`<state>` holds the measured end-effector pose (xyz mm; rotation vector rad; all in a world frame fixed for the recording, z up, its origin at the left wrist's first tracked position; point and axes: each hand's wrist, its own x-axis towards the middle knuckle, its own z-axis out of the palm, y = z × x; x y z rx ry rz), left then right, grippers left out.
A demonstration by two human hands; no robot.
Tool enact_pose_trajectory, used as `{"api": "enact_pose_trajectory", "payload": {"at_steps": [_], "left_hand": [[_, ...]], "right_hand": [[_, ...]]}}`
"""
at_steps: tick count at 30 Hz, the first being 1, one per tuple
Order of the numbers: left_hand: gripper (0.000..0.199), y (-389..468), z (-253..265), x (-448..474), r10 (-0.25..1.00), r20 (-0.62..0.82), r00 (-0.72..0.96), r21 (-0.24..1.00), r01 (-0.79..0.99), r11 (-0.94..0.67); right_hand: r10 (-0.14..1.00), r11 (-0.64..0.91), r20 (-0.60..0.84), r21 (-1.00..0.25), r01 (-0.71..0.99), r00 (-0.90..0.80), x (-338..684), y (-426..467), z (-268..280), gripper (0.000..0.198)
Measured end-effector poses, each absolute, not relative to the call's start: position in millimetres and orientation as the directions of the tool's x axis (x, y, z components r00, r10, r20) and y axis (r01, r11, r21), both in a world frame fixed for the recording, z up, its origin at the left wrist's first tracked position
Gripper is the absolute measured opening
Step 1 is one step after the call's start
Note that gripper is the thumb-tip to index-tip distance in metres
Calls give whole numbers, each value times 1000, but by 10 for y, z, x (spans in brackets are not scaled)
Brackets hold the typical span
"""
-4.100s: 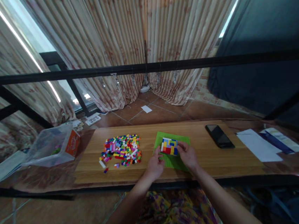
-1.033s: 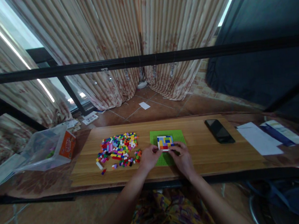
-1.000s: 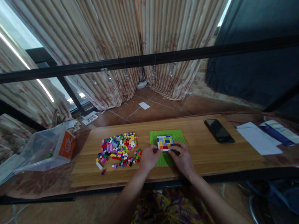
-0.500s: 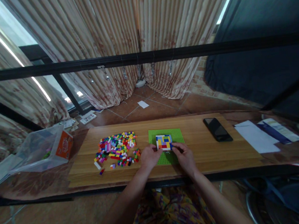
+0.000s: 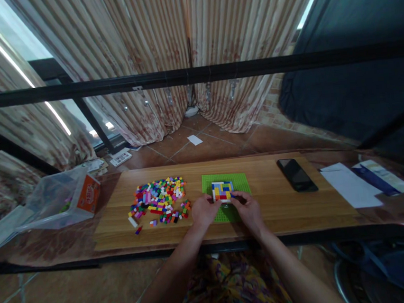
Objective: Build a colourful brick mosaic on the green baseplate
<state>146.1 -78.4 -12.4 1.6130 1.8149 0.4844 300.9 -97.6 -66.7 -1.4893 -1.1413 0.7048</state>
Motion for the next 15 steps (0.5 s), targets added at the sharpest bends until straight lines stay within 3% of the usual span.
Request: {"api": "enact_pose_trajectory", "payload": {"at_steps": [8, 15], "left_hand": [[31, -785, -67, 1488, 958, -277, -73, 611, 756, 235], [25, -804, -117, 1451, 973, -232, -12, 661, 731, 167]], "right_hand": [[904, 24, 181, -926, 376, 388, 2984, -956, -686, 25], [923, 64, 197, -925, 375, 329, 3017, -964, -678, 29]]}}
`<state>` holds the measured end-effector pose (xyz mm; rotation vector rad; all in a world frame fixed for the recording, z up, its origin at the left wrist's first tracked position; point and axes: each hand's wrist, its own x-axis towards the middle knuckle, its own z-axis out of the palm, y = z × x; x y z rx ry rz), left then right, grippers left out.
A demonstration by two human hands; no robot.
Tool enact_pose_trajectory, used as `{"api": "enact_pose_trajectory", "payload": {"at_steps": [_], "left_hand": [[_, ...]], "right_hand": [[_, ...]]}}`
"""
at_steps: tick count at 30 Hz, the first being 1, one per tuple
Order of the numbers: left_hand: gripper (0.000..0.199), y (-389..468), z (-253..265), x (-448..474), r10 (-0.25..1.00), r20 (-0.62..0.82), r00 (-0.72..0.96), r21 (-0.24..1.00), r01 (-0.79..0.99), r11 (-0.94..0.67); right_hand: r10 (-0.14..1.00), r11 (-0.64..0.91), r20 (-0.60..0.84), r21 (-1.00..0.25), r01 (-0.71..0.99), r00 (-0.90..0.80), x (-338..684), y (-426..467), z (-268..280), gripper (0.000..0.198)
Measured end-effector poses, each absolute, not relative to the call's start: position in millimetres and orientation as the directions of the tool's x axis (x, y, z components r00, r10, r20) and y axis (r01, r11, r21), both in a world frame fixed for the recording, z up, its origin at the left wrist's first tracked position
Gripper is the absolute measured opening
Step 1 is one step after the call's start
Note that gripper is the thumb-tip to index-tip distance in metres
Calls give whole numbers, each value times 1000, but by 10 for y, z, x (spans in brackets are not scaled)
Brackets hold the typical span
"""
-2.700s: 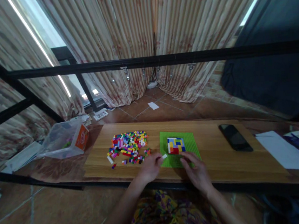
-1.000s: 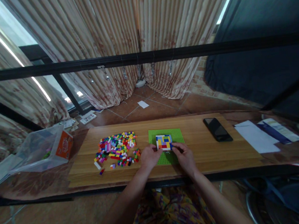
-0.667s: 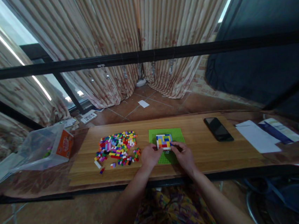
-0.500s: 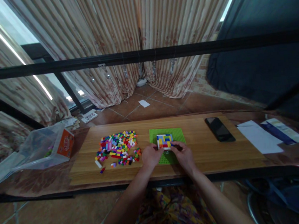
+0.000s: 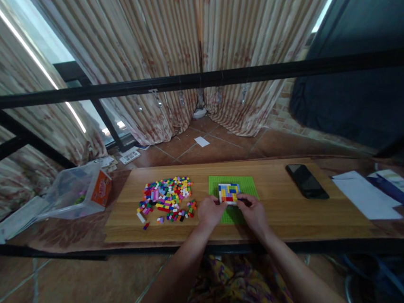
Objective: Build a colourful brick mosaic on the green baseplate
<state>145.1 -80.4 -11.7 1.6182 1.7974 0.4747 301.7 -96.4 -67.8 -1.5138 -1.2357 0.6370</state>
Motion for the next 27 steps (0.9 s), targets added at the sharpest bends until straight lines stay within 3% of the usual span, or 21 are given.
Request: {"api": "enact_pose_trajectory", "payload": {"at_steps": [9, 20, 27], "left_hand": [[22, -1193, -81, 1049, 999, -36, 17, 808, 589, 19], [19, -1576, -293, 28, 970, 45, -240, 728, 673, 132], [19, -1528, -291, 99, 982, 95, -164, 643, 763, 65]], "right_hand": [[911, 113, 207, -957, 267, 355, 3152, -1048, -711, 36], [889, 143, 386, -745, 651, 246, 3360, -1154, -805, 39], [884, 183, 434, -660, 729, 172, 3299, -1158, -804, 38]]}}
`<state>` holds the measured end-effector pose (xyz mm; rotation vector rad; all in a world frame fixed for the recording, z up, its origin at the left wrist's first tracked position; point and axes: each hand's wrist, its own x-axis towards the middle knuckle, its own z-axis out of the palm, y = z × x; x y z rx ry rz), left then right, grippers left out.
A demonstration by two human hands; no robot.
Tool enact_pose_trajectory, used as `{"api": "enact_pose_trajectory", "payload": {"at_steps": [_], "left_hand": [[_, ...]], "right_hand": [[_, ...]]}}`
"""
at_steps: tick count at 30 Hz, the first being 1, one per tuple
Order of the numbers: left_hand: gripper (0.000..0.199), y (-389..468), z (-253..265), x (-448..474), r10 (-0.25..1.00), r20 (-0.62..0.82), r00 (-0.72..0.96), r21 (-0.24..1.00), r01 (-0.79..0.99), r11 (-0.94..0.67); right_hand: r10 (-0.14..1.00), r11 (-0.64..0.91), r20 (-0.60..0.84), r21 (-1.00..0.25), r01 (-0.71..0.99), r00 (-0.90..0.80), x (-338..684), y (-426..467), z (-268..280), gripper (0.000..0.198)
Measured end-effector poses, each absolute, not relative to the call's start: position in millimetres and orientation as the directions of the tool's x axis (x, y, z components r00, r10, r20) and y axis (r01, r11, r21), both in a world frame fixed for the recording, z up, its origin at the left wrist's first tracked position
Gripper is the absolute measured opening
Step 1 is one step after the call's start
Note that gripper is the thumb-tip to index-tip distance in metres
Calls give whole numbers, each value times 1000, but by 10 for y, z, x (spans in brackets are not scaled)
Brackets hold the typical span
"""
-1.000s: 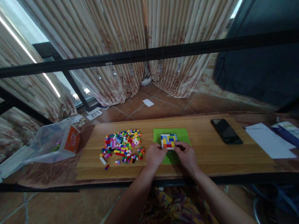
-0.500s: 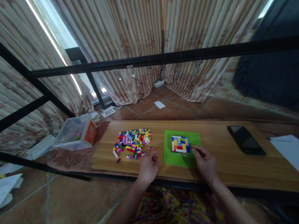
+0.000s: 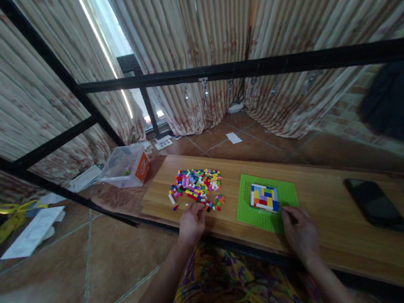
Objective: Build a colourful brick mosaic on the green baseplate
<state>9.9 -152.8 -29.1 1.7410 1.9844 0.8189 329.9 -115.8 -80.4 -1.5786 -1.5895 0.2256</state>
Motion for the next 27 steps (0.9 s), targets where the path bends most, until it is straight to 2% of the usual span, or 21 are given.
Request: {"api": "enact_pose_trajectory", "payload": {"at_steps": [5, 9, 17, 27], "left_hand": [[24, -1456, -329, 215, 977, 206, -61, 586, 807, -73], [25, -1400, -359, 231, 972, 234, -28, 551, 827, -109], [26, -1269, -290, 262, 983, 175, 64, 380, 916, -127], [19, -1155, -200, 341, 991, 121, 60, 295, 951, -94]], "right_hand": [[871, 213, 469, -632, 745, 149, 3302, -1151, -820, 36], [869, 217, 477, -611, 761, 135, 3313, -1141, -848, 35], [864, 224, 486, -603, 765, 130, 3294, -1141, -823, 32], [860, 220, 495, -582, 783, 126, 3289, -1129, -828, 33]]}}
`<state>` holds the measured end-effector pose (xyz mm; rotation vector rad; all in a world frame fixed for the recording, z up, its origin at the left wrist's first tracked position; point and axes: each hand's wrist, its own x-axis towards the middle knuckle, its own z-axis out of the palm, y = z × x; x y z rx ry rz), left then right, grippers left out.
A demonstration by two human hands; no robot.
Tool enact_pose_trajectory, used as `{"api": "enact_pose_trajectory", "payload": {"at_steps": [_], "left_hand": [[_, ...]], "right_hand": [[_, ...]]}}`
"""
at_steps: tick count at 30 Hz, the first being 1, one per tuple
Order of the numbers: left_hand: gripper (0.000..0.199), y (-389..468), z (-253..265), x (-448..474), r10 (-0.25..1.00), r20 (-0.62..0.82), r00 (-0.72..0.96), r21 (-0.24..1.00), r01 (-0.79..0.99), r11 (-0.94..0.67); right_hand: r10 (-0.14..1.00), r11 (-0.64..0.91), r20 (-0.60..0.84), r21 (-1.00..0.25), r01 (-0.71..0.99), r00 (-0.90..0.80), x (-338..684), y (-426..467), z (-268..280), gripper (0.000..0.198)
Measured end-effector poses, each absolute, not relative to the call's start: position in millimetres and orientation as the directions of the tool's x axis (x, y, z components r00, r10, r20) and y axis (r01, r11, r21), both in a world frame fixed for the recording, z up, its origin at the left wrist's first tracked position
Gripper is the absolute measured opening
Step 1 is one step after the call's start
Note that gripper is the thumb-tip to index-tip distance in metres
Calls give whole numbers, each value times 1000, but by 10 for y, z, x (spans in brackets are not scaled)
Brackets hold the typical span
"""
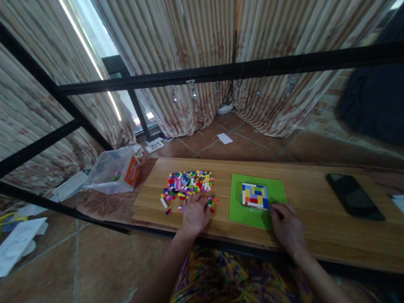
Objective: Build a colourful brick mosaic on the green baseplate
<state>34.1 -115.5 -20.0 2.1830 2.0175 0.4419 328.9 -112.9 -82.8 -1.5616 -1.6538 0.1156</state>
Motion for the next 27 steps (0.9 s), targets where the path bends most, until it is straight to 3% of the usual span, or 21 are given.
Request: {"api": "enact_pose_trajectory", "payload": {"at_steps": [7, 13, 18, 23, 27], "left_hand": [[11, -1113, -149, 412, 995, 91, 45, 296, 953, -71], [9, -1124, -122, 401, 988, 149, 37, 331, 940, -86], [9, -1130, -18, 573, 984, 169, 54, 454, 882, -126], [10, -1079, -12, 949, 985, 96, 144, 586, 791, -172], [13, -996, -81, 1158, 973, 90, 211, 607, 763, -222]], "right_hand": [[865, 226, 486, -597, 770, 122, 3285, -1128, -833, 34], [864, 231, 488, -608, 760, 127, 3287, -1114, -851, 32], [869, 219, 478, -605, 766, 128, 3264, -1106, -836, 31], [873, 226, 472, -615, 756, 123, 3254, -1108, -821, 29], [873, 229, 469, -634, 738, 132, 3242, -1111, -799, 29]]}}
